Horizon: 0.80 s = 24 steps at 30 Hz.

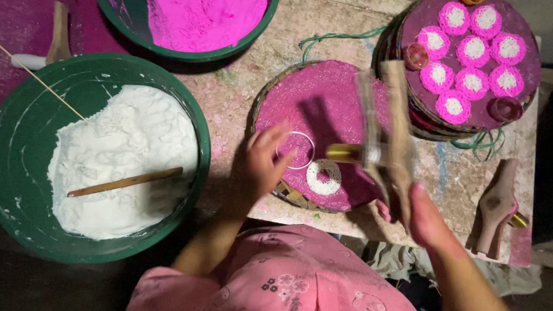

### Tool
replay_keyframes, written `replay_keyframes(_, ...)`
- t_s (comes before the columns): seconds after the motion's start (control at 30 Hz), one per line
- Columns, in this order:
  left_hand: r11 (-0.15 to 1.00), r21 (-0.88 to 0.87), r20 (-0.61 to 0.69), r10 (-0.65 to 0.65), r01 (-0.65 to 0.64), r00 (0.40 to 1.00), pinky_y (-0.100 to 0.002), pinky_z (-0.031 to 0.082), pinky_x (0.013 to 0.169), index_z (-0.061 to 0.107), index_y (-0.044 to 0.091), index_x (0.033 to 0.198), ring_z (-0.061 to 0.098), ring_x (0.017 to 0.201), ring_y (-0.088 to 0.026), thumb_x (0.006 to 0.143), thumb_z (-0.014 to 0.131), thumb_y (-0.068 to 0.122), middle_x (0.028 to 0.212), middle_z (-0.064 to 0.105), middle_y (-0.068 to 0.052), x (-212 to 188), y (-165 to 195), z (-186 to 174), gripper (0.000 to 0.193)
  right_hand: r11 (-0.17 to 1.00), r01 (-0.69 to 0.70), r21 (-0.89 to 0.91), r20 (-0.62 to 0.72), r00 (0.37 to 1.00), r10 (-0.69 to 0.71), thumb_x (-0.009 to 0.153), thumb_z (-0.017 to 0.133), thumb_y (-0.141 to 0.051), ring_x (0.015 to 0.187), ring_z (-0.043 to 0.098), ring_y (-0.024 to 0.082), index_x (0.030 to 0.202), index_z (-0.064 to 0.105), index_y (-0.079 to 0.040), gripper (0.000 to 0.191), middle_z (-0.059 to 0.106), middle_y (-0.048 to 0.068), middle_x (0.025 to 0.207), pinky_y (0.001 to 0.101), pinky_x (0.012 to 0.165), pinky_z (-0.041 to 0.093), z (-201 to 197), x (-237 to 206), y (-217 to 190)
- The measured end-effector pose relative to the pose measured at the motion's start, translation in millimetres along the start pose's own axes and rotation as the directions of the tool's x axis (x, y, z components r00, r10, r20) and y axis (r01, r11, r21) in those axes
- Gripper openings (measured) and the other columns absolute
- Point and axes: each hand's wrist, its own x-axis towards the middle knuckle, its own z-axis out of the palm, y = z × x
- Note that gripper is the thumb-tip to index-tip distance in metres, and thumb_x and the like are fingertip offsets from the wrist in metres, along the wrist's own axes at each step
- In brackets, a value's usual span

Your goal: The person uses a wooden mold and a metal ring to press pink and white powders into circular shapes on a woven tray. They repeatedly fill the mold with white powder, press it into the pink base, and arrange the finished pieces on a tray.

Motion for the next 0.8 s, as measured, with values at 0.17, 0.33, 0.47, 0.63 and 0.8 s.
replay_keyframes(0.17,-0.429,-0.879,0.251,-0.048,0.207,0.967,-0.044,0.039,0.111,0.061,0.006,0.125,0.060,0.114,-0.021,0.091,0.046,0.067,0.117,0.067,-0.005,60.0,2.9,14.8,0.071,0.935,-0.248,-0.254,0.359,0.873,0.329,0.101,0.031,-0.060,0.073,0.065,0.017,0.126,0.061,0.001,0.072,0.069,0.009,0.085,0.0337,0.068,0.056,10.6,47.9,-41.0)
replay_keyframes(0.33,-0.590,-0.805,0.112,-0.250,-0.059,0.962,-0.038,0.044,0.089,0.051,0.014,0.092,0.048,0.079,-0.017,0.102,0.043,0.061,0.080,0.046,0.000,74.9,-32.2,34.5,0.049,0.753,-0.103,-0.650,0.302,0.874,0.381,0.101,0.031,-0.066,0.072,0.062,0.021,0.122,0.069,-0.001,0.078,0.067,0.010,0.083,0.0381,0.068,0.054,34.1,84.3,-102.0)
replay_keyframes(0.47,-0.583,-0.796,-0.029,-0.233,-0.164,0.972,-0.035,0.042,0.084,0.048,0.016,0.087,0.046,0.075,-0.013,0.102,0.045,0.063,0.076,0.045,0.004,76.1,-65.7,32.3,0.049,0.500,0.056,-0.864,0.177,0.964,0.199,0.098,0.029,-0.068,0.074,0.069,0.027,0.109,0.074,-0.002,0.081,0.072,0.016,0.080,0.0447,0.076,0.056,67.1,94.0,-130.2)
replay_keyframes(0.63,-0.556,-0.805,-0.073,-0.254,-0.207,0.964,-0.034,0.042,0.081,0.045,0.019,0.082,0.043,0.070,-0.011,0.098,0.046,0.063,0.072,0.042,0.006,68.2,-93.5,27.0,0.047,0.443,0.126,-0.888,0.207,0.968,0.141,0.098,0.028,-0.065,0.069,0.069,0.031,0.103,0.075,-0.002,0.078,0.069,0.020,0.068,0.0474,0.077,0.052,98.8,93.9,-132.0)
replay_keyframes(0.8,-0.581,-0.785,-0.029,-0.316,-0.217,0.948,-0.033,0.041,0.077,0.045,0.019,0.081,0.042,0.066,-0.011,0.099,0.045,0.065,0.070,0.040,0.006,66.2,-95.0,50.4,0.049,0.404,0.134,-0.905,0.215,0.963,0.162,0.102,0.030,-0.062,0.070,0.067,0.037,0.088,0.073,0.003,0.080,0.067,0.021,0.069,0.0490,0.077,0.052,89.7,92.3,-129.9)
